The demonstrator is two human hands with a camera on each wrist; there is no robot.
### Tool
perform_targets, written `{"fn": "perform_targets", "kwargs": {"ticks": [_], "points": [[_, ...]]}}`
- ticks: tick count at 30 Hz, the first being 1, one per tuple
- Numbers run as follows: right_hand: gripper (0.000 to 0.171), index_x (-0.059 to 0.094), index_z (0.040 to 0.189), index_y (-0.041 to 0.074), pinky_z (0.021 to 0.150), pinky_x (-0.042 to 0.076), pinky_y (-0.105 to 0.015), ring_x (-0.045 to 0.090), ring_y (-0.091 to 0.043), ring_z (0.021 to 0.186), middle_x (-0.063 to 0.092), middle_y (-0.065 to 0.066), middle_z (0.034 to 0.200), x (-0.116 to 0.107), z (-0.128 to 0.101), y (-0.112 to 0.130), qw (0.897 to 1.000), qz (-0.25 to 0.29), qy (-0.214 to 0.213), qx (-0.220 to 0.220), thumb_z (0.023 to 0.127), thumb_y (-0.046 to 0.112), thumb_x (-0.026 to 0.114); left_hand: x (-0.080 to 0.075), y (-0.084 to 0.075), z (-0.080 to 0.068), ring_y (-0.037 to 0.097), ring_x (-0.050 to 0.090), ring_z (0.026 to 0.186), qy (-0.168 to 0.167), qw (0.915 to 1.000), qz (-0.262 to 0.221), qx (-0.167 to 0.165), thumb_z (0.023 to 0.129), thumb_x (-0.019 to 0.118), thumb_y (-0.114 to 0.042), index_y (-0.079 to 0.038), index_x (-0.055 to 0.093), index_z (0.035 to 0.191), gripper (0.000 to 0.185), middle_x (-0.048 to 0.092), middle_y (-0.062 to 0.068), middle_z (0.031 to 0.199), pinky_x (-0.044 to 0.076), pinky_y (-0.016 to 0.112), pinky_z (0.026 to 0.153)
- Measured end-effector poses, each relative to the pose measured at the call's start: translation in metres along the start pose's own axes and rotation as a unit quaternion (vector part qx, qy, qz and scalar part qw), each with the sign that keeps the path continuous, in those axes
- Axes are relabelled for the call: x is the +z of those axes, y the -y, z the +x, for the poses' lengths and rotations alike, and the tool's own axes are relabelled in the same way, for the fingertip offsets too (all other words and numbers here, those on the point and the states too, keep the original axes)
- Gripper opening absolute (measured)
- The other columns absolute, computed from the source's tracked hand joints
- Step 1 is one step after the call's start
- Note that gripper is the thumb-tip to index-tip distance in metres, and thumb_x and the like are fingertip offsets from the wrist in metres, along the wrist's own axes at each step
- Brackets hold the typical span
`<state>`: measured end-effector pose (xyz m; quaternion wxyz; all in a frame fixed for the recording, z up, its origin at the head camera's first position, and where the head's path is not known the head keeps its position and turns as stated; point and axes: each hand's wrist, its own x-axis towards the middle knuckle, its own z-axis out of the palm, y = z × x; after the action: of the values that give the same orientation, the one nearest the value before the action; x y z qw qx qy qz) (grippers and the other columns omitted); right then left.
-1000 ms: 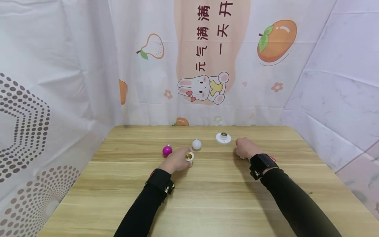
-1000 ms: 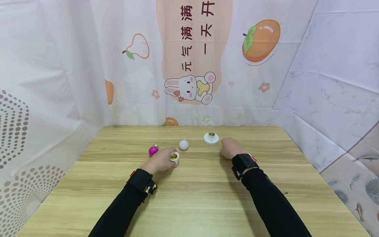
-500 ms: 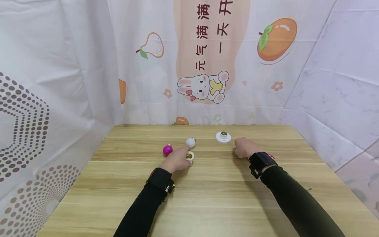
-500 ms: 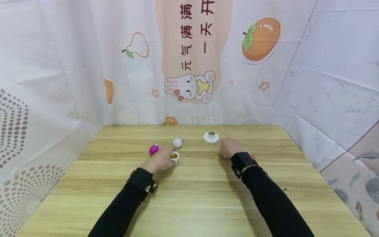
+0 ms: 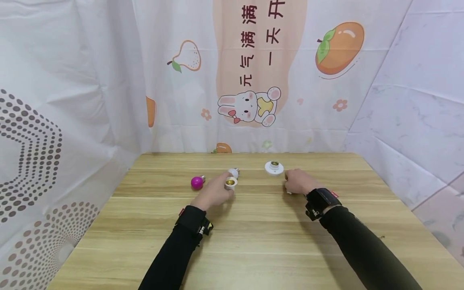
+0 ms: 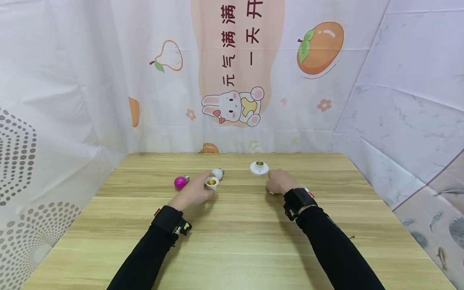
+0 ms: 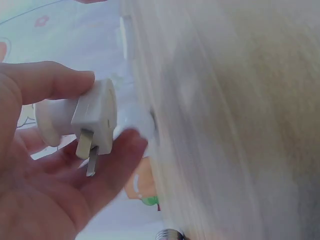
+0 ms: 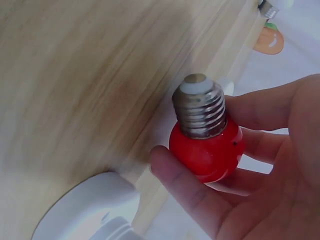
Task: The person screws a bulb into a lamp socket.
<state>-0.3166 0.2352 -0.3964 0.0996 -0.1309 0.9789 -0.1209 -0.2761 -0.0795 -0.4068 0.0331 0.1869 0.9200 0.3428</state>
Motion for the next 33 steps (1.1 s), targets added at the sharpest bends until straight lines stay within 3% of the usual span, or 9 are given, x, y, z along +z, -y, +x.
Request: {"fn": "perform_targets", "kwargs": {"ticks": [6, 10, 17, 25, 30, 33], "points": [[0.020, 0.063, 0.107, -0.003, 0.069, 0.046, -0.036, 0.054, -0.024, 0.075, 0.063, -0.012, 0.091, -0.001, -0.003, 0.002, 1.000, 0.024, -0.015, -0.004, 0.097, 0.010, 0.054, -0.001, -0.002, 0.001, 0.022, 0.058, 0.122, -0.019, 0.9990, -0.022, 0.034, 0.092, 0.069, -0.009, -0.006, 0.051, 0.145, 0.056, 0.061, 0.010, 0.136, 0.048, 0.039, 0.104], [0.030, 0.061, 0.119, -0.008, 0.077, 0.049, -0.040, 0.057, -0.025, 0.082, 0.064, -0.014, 0.099, -0.002, -0.007, 0.006, 0.999, 0.046, -0.024, -0.015, 0.097, 0.011, 0.054, -0.002, -0.004, 0.000, 0.026, 0.054, 0.130, -0.030, 0.9978, -0.037, 0.045, 0.092, 0.070, -0.008, -0.006, 0.045, 0.149, 0.063, 0.058, 0.014, 0.140, 0.046, 0.042, 0.107], [0.038, 0.060, 0.123, -0.013, 0.084, 0.051, -0.045, 0.059, -0.028, 0.090, 0.066, -0.019, 0.104, -0.006, -0.015, 0.015, 0.994, 0.082, -0.053, -0.040, 0.096, 0.014, 0.056, -0.002, -0.008, -0.003, 0.030, 0.061, 0.119, -0.085, 0.9910, -0.081, 0.063, 0.089, 0.075, -0.007, -0.005, 0.049, 0.133, 0.051, 0.063, 0.017, 0.126, 0.050, 0.046, 0.101], [0.038, 0.062, 0.124, -0.008, 0.085, 0.052, -0.045, 0.063, -0.028, 0.094, 0.068, -0.020, 0.109, -0.008, -0.022, 0.023, 0.988, 0.122, -0.083, -0.050, 0.098, 0.021, 0.059, -0.005, -0.010, -0.006, 0.021, 0.063, 0.107, -0.135, 0.9821, -0.108, 0.075, 0.090, 0.076, -0.012, -0.007, 0.060, 0.126, 0.040, 0.067, 0.009, 0.120, 0.051, 0.039, 0.091], [0.038, 0.063, 0.124, -0.005, 0.076, 0.048, -0.036, 0.058, -0.024, 0.086, 0.066, -0.014, 0.101, -0.009, -0.026, 0.026, 0.982, 0.159, -0.094, -0.048, 0.099, 0.023, 0.060, -0.008, -0.013, -0.007, 0.019, 0.061, 0.094, -0.142, 0.9787, -0.127, 0.077, 0.091, 0.076, -0.017, -0.007, 0.063, 0.128, 0.041, 0.067, 0.008, 0.118, 0.053, 0.033, 0.078], [0.038, 0.062, 0.126, -0.003, 0.068, 0.045, -0.033, 0.055, -0.022, 0.079, 0.065, -0.013, 0.098, -0.010, -0.029, 0.028, 0.976, 0.191, -0.095, -0.048, 0.100, 0.024, 0.060, -0.009, -0.015, -0.008, 0.018, 0.061, 0.094, -0.150, 0.9763, -0.140, 0.071, 0.090, 0.077, -0.021, -0.007, 0.064, 0.129, 0.043, 0.067, 0.007, 0.117, 0.054, 0.030, 0.077]]}}
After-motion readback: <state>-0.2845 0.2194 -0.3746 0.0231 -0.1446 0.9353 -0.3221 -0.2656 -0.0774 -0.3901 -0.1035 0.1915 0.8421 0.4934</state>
